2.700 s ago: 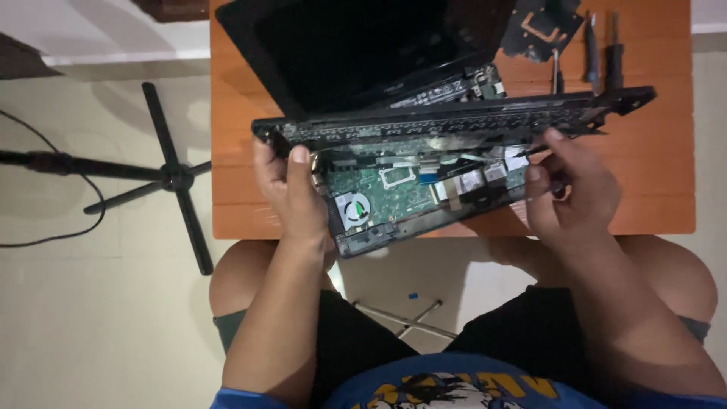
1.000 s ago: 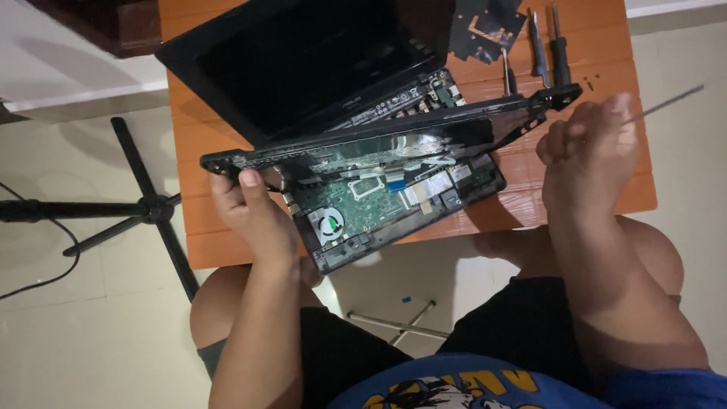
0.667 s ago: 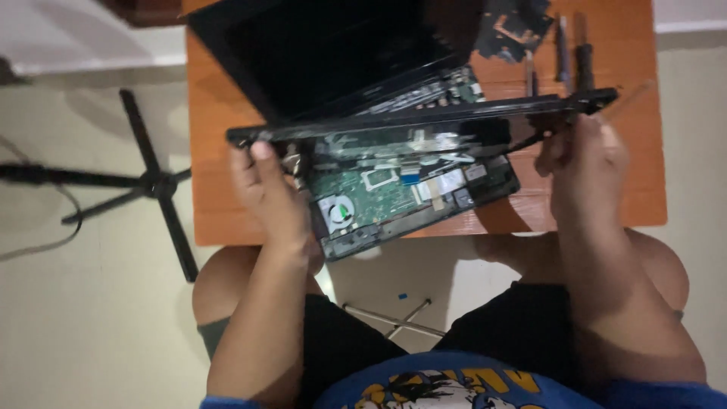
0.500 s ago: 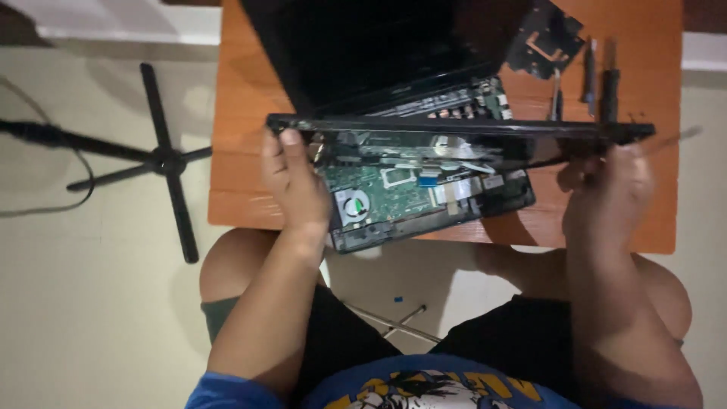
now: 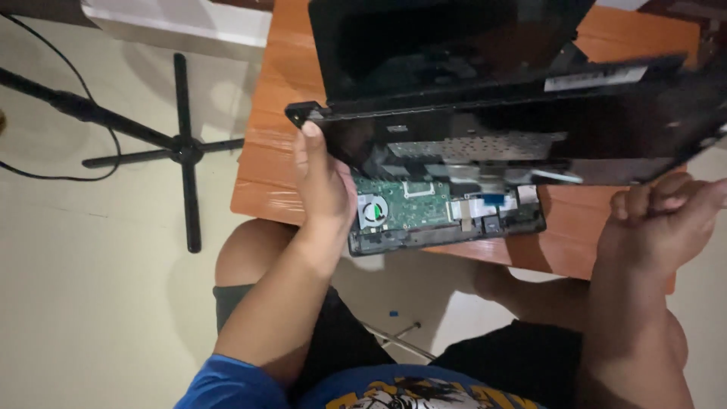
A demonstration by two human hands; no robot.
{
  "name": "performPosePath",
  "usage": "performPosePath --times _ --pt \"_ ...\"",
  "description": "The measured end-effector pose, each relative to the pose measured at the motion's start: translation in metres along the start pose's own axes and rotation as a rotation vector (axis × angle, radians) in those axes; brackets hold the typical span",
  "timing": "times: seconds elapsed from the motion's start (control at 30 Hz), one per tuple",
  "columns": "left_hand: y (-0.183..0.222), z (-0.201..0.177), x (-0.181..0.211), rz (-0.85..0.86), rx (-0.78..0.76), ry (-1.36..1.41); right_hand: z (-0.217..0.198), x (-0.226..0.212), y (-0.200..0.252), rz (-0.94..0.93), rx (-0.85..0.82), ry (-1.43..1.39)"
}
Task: Removing the top casing of a laptop and disconnecting internal ribbon cables using a small tool.
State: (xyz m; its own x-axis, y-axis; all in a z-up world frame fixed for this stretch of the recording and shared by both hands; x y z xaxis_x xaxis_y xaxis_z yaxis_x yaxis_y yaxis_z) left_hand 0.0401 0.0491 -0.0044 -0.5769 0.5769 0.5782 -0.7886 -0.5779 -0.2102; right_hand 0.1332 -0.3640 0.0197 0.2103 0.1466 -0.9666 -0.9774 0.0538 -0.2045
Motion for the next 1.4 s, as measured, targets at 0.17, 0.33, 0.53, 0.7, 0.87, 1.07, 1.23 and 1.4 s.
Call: performPosePath --times 0.17,0.33,0.53,0.7,0.87,1.07,1.23,1.4 --pt "-0.001 0.007 -0.001 -0.052 -0.044 0.023 0.043 -0.011 0.005 0.02 -0.347 -0.014" --pt "0.002 0.0 -0.019 -0.131 0.001 0.003 0.065 -0.027 0.013 0.072 -0.478 -0.144" --pt "0.005 0.008 -0.022 -0.217 0.011 -0.071 0.072 -0.029 0.015 0.106 -0.496 -0.458" --pt "0.005 0.002 -0.038 -0.375 -0.062 -0.142 0.067 -0.024 0.014 0.173 -0.439 -0.513" --pt "0.0 0.002 -0.038 -0.363 -0.146 -0.261 0.066 -0.022 0.012 0.15 -0.452 -0.513" --pt "0.001 0.0 -0.039 -0.317 -0.199 -0.262 0.072 -0.028 0.011 0.125 -0.493 -0.51" --pt "-0.001 0.0 -0.038 -0.288 -0.233 -0.314 0.068 -0.023 0.01 0.17 -0.432 -0.532" --pt "0.0 -0.001 -0.038 -0.283 -0.25 -0.317 0.068 -0.02 0.011 0.191 -0.427 -0.522"
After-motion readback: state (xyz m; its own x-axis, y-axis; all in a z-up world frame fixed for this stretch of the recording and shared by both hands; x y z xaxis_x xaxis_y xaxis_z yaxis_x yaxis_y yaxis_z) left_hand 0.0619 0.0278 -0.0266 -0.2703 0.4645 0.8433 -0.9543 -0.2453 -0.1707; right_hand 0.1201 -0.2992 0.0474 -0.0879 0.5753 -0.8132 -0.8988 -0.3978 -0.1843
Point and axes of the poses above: each hand's wrist, its own y-axis away from the middle knuckle, its own z-axis out of the palm, x = y × z, the point moved 6 cm from there along -y, towards the middle knuckle, and after that the axes turned 13 degrees about -x, right-handed, at the moved point
